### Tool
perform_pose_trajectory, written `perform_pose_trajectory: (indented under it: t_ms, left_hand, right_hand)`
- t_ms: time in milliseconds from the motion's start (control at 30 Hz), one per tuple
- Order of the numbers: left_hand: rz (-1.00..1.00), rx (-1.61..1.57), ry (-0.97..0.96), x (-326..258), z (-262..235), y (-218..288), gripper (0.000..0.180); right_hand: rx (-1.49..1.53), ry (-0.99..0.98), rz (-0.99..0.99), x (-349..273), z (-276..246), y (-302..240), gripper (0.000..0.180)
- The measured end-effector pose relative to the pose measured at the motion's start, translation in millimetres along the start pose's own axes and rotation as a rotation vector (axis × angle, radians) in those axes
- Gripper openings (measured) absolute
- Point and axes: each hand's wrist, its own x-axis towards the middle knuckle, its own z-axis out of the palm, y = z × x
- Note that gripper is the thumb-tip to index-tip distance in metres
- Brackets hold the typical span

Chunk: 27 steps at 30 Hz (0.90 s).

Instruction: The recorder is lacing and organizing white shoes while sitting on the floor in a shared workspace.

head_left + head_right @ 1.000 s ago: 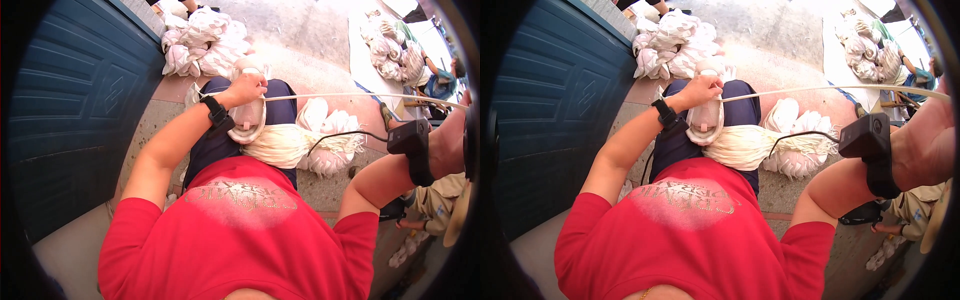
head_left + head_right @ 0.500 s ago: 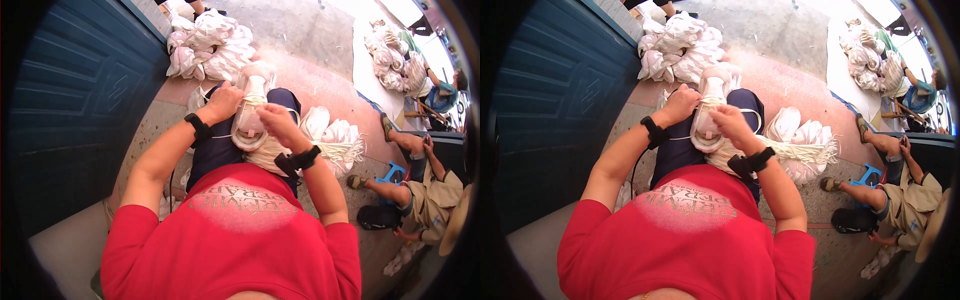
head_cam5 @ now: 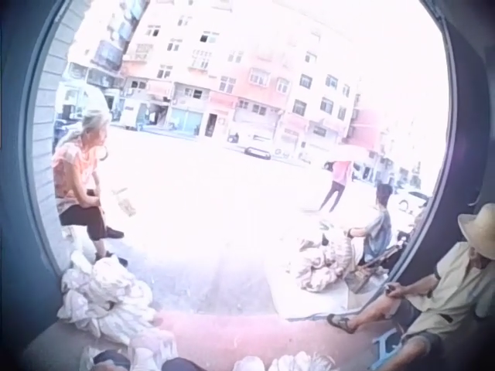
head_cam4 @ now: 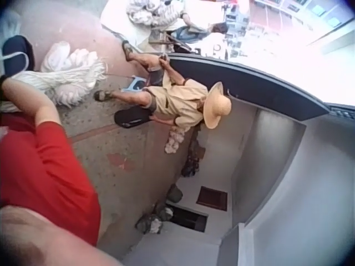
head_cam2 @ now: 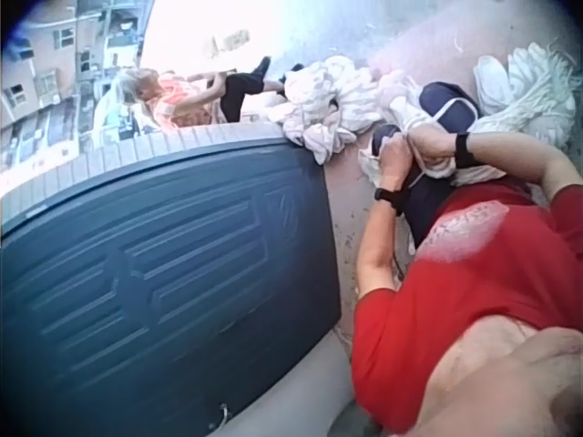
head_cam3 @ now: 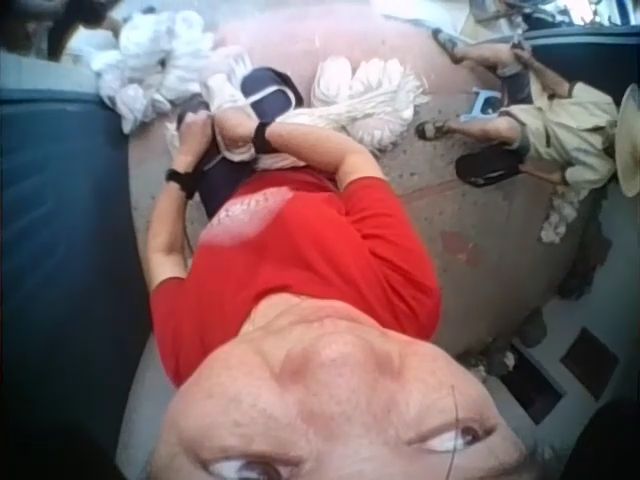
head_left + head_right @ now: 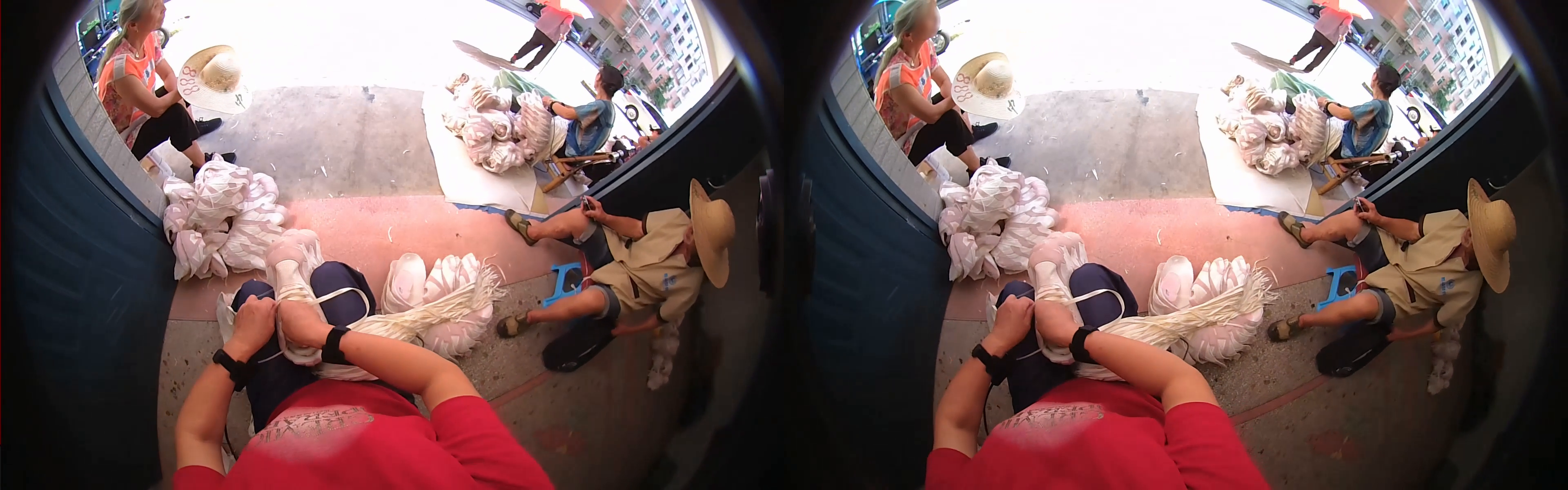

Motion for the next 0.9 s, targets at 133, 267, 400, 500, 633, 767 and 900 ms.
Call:
perform_pose_trajectory:
  t_ms: [133,267,400,500,633,767,900]
  left_hand:
    - [-0.008,0.029,-0.011,3,-13,4,0.011]
    - [-0.071,0.273,0.015,0,-18,-2,0.006]
    - [-0.249,0.21,0.148,10,-25,6,0.008]
    - [-0.363,0.069,0.158,11,-12,1,0.011]
    - [-0.152,-0.125,0.006,11,6,10,0.012]
    - [-0.036,-0.422,0.075,14,-5,13,0.013]
    - [0.066,-0.447,-0.255,21,-18,18,0.022]
  right_hand:
    - [-0.064,-0.021,0.036,4,-10,-4,0.019]
    - [0.444,-0.419,0.186,2,-50,-8,0.015]
    - [1.536,-0.258,0.252,-26,-157,-24,0.017]
    - [1.722,0.077,-0.149,-61,-243,-54,0.016]
    - [1.767,0.194,-0.707,-114,-298,-70,0.02]
    - [1.746,0.229,-0.851,-139,-303,-66,0.021]
    - [1.772,0.212,-0.882,-127,-296,-55,0.019]
